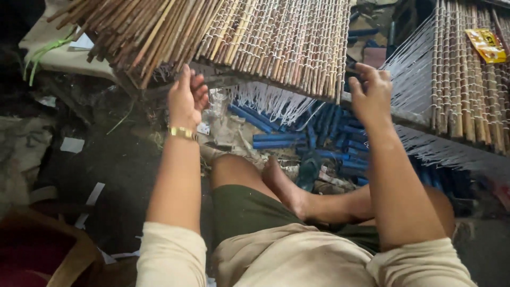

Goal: The person sits on the floor and repeatedly ties white threads onto a long wooden stick using a consistent looping and pulling motion. The person occasionally pauses to adjust the stick or retrieve more thread, then resumes the tying process.

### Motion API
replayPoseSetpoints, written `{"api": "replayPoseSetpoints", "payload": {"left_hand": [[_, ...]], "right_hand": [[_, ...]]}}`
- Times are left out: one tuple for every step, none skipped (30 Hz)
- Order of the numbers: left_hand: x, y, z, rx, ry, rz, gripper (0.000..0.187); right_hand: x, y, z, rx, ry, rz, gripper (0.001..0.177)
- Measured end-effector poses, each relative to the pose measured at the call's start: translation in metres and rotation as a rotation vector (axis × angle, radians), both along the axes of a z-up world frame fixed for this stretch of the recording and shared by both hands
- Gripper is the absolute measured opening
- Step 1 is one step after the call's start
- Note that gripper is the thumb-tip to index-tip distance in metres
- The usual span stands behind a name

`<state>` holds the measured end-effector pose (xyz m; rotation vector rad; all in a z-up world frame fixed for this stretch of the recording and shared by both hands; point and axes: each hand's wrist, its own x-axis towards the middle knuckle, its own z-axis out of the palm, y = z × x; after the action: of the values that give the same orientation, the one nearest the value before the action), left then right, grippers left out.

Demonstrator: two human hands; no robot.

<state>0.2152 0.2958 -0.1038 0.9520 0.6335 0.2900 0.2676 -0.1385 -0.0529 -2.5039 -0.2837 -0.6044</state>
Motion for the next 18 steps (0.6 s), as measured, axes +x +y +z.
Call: {"api": "replayPoseSetpoints", "payload": {"left_hand": [[0.008, 0.002, 0.001, -0.002, 0.012, -0.034, 0.044], [0.015, 0.007, -0.005, -0.002, 0.012, -0.036, 0.044], [0.024, 0.011, -0.011, -0.026, 0.026, -0.02, 0.04], [0.034, 0.014, -0.016, -0.051, 0.04, -0.005, 0.035], [0.038, 0.013, -0.022, -0.049, 0.037, -0.013, 0.035], [0.041, 0.013, -0.028, -0.102, 0.033, 0.008, 0.031], [0.045, 0.014, -0.033, -0.151, 0.029, 0.031, 0.028], [0.03, -0.001, -0.017, -0.144, 0.025, 0.024, 0.028], [0.012, -0.015, -0.002, -0.088, -0.006, 0.028, 0.024], [-0.006, -0.028, 0.012, -0.031, -0.039, 0.032, 0.022], [-0.02, -0.045, 0.018, -0.024, -0.041, 0.028, 0.022], [-0.035, -0.062, 0.024, 0.074, -0.076, 0.046, 0.017], [-0.049, -0.08, 0.03, 0.172, -0.113, 0.061, 0.013], [-0.059, -0.103, 0.022, 0.179, -0.116, 0.053, 0.013], [-0.07, -0.126, 0.013, 0.08, -0.17, -0.016, 0.02], [-0.081, -0.148, 0.005, -0.02, -0.222, -0.087, 0.03], [-0.103, -0.179, 0.016, -0.016, -0.222, -0.095, 0.03], [-0.126, -0.21, 0.027, 0.018, -0.262, -0.169, 0.032]], "right_hand": [[-0.011, -0.001, 0.007, 0.049, -0.035, 0.012, 0.035], [-0.018, -0.003, 0.011, 0.049, -0.035, 0.01, 0.035], [-0.026, -0.006, 0.016, 0.088, -0.03, 0.031, 0.035], [-0.033, -0.01, 0.021, 0.127, -0.026, 0.052, 0.036], [-0.041, -0.012, 0.023, 0.128, -0.03, 0.043, 0.036], [-0.048, -0.014, 0.024, 0.138, -0.003, 0.04, 0.036], [-0.054, -0.015, 0.025, 0.151, 0.024, 0.04, 0.037], [-0.058, -0.017, 0.023, 0.157, 0.019, 0.033, 0.037], [-0.062, -0.018, 0.02, 0.188, 0.022, 0.056, 0.036], [-0.066, -0.019, 0.017, 0.219, 0.025, 0.078, 0.035], [-0.075, -0.011, 0.02, 0.227, 0.023, 0.074, 0.035], [-0.083, -0.004, 0.022, 0.272, 0.059, 0.104, 0.034], [-0.093, 0.002, 0.025, 0.317, 0.095, 0.132, 0.033], [-0.1, 0.01, 0.029, 0.325, 0.092, 0.125, 0.033], [-0.108, 0.018, 0.033, 0.402, 0.172, 0.168, 0.033], [-0.116, 0.026, 0.038, 0.479, 0.252, 0.211, 0.034], [-0.122, 0.029, 0.043, 0.484, 0.25, 0.205, 0.034], [-0.127, 0.032, 0.048, 0.649, 0.296, 0.279, 0.045]]}}
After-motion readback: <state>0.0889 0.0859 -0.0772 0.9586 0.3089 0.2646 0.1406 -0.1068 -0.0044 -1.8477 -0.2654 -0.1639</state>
